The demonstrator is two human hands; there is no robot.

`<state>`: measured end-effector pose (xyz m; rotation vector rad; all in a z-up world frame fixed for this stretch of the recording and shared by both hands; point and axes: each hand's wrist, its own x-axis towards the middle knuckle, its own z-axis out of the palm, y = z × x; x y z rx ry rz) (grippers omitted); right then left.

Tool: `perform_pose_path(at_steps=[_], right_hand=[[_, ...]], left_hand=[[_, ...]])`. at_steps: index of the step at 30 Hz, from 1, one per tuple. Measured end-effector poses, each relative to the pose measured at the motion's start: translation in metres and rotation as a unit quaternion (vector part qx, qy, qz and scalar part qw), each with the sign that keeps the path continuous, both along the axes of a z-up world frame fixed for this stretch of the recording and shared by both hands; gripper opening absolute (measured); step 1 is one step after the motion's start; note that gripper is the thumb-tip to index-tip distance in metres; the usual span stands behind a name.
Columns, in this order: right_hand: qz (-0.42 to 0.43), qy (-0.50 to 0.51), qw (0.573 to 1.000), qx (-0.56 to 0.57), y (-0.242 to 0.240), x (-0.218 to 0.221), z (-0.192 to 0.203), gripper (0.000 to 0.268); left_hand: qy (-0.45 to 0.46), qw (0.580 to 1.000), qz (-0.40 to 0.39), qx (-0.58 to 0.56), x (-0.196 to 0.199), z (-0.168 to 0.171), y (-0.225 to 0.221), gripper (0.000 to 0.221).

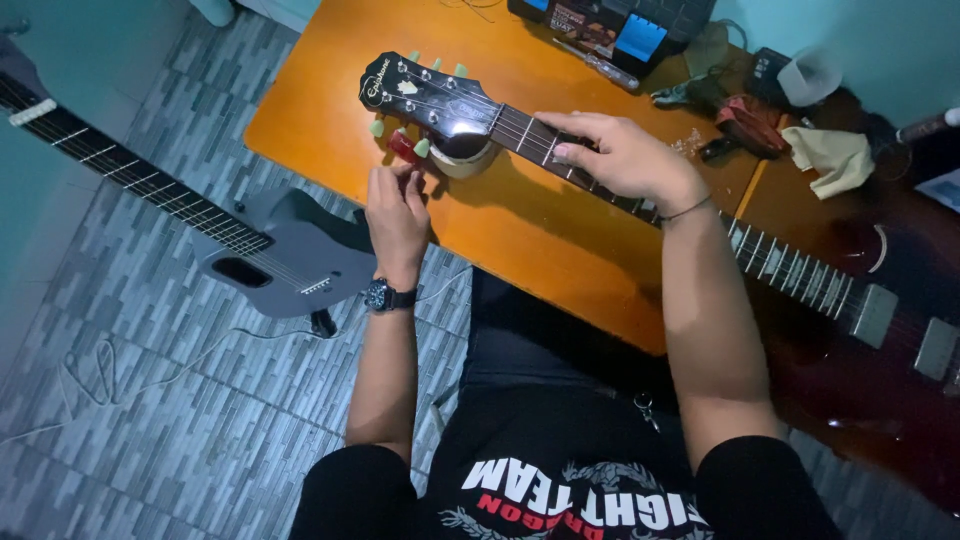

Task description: The person is replacing a string on an electric guitar, threading it through the bridge and winding it at the headstock using a manual string winder.

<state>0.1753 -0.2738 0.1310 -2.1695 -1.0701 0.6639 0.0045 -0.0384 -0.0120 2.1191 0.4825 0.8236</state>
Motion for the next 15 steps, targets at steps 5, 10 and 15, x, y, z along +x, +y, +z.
perform_pose_path(at_steps=[5, 10, 15], right_hand=[[-0.003, -0.008, 1.0, 0.016, -0.003, -0.002, 0.001, 0.045], [0.017, -0.151, 0.98, 0.127, -0.012, 0.0, -0.04, 0.034], [-0.033, -0.263, 0.942, 0.205, -0.023, -0.016, -0.06, 0.025]], left_hand=[[0.012, 0.999, 0.017, 0.049, -0.01, 0.009, -0.003, 0.007], [-0.01, 1.0, 0.012, -0.017, -0.039, 0.008, -0.02, 0.015], [-0.067, 0.991, -0.111, -0.042, -0.043, 0.013, -0.064, 0.012]])
